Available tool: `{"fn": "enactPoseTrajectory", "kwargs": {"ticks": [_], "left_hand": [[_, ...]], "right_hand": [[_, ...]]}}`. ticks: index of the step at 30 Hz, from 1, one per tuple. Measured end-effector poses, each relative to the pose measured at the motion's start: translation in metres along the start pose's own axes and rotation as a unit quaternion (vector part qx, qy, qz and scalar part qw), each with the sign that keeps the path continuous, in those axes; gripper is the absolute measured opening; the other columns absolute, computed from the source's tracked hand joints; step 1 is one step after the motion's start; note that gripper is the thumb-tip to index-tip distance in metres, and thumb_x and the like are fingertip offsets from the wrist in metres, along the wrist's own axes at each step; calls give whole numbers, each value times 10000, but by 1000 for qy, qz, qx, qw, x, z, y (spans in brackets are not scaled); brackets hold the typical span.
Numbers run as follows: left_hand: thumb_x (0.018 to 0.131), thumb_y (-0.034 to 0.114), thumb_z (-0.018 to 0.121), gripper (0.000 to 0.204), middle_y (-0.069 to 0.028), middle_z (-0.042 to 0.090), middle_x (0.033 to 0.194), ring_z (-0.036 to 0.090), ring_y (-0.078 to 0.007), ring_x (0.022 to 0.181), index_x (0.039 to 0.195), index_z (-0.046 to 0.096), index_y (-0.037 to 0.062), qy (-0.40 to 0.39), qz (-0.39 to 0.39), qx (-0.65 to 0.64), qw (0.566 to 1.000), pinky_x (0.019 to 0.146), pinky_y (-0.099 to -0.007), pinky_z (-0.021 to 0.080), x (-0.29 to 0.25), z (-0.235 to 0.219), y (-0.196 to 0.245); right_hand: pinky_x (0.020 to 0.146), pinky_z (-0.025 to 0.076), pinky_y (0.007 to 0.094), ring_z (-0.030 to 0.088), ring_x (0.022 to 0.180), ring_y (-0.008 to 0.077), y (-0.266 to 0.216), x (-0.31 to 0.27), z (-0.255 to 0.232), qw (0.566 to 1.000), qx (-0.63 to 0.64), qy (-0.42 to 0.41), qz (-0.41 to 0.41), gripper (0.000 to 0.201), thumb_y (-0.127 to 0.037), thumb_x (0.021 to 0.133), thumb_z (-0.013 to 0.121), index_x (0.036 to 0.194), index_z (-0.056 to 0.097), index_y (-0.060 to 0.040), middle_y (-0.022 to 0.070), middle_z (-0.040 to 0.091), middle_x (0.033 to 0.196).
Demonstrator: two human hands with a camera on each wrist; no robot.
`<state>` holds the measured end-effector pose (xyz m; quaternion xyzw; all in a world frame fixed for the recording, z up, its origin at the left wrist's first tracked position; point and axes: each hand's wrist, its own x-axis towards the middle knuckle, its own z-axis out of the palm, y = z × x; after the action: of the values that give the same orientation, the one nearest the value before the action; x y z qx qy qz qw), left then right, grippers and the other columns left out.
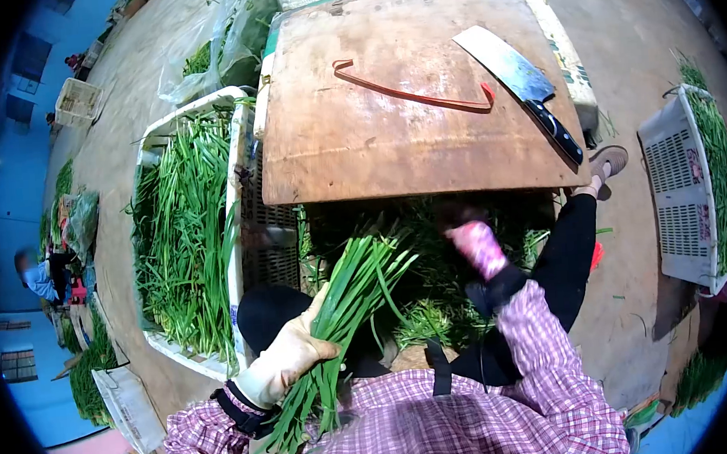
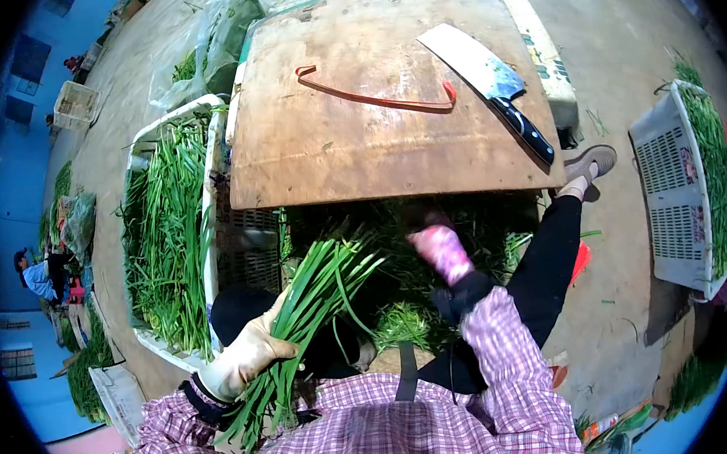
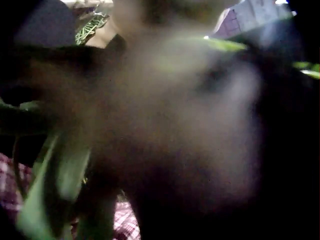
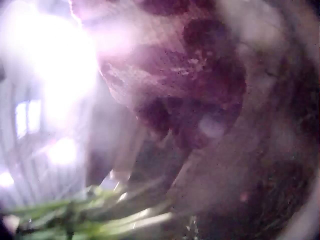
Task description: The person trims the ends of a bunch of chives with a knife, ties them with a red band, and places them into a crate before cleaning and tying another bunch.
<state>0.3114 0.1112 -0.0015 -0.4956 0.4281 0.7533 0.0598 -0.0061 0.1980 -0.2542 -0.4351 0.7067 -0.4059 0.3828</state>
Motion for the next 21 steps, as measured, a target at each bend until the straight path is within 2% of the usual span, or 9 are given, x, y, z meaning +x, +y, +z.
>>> {"fn": "enactPoseTrajectory", "kwargs": {"ticks": [1, 2, 6, 8, 10, 13, 16, 19, 21], "left_hand": [[753, -219, 610, 1009, -17, 601, 1295, 591, -94, 1022, 1586, 210, 185, -6, 9, 20, 1000, 909, -224, 468, -3, 3, 3], [751, -208, 617, 1013, -16, 603, 1289, 588, -96, 1024, 1587, 202, 187, -13, 19, 41, 999, 915, -223, 464, -6, 5, 5], [758, -140, 645, 1006, -41, 616, 1277, 589, -113, 1034, 1590, 190, 199, -9, 63, 192, 979, 934, -211, 449, -17, 10, 1], [764, -99, 662, 1001, -62, 622, 1277, 591, -124, 1041, 1590, 187, 209, 3, 56, 234, 971, 946, -207, 443, -29, 9, 3], [757, -162, 631, 1012, -36, 612, 1316, 559, -91, 1090, 1590, 176, 190, 29, 53, 302, 951, 978, -208, 415, -47, 13, 14], [767, -112, 650, 1007, -67, 637, 1299, 592, -108, 1073, 1587, 180, 234, 63, 62, 379, 921, 981, -220, 434, -62, 9, 16], [776, -65, 663, 991, -93, 637, 1307, 610, -123, 1085, 1586, 178, 236, 94, 56, 442, 890, 987, -228, 443, -63, 16, 20], [792, 18, 669, 973, -178, 660, 1230, 660, -237, 1076, 1581, 162, 277, 107, 74, 521, 843, 968, -281, 482, -61, 27, 24], [782, 47, 666, 979, -241, 676, 1118, 678, -351, 1027, 1574, 157, 317, 120, 101, 560, 814, 916, -353, 521, -64, 27, 24]], "right_hand": [[879, 529, 412, 639, 1052, 325, -115, -29, -27, 987, -49, -44, 146, 388, -288, 845, 740, 1161, 671, -75, 199, 653, 1180], [867, 533, 402, 645, 1023, 300, -122, -45, -10, 994, -17, 62, -89, 360, -217, 760, 809, 1078, 711, -80, 167, 667, 1124], [886, 529, 378, 646, 1045, 263, -131, -58, 4, 971, -109, 23, -212, 261, -179, 809, 756, 1062, 719, -129, 106, 670, 1083], [734, 568, 376, 684, 825, 290, -121, -62, 10, 960, 38, 145, -235, 129, -48, 799, 719, 927, 700, -56, 141, 687, 893], [727, 571, 384, 689, 757, 317, -124, -60, -12, 968, 174, 180, 32, 89, -64, 805, 705, 886, 688, -30, 158, 687, 789], [786, 565, 410, 714, 847, 324, -69, -38, -50, 930, -304, 145, 146, 412, -388, 819, 763, 987, 693, -20, 186, 718, 852], [836, 552, 395, 706, 909, 319, -167, -70, -31, 986, -44, 135, 89, 484, -442, 797, 779, 1008, 706, -12, 213, 716, 904], [844, 541, 362, 702, 902, 295, -206, -80, -11, 994, -30, -28, 100, 492, -412, 791, 779, 1097, 704, -34, 205, 718, 967], [764, 547, 365, 705, 848, 279, -162, -62, 11, 994, -85, 52, 39, 322, -320, 808, 746, 973, 703, -47, 150, 719, 875]]}}
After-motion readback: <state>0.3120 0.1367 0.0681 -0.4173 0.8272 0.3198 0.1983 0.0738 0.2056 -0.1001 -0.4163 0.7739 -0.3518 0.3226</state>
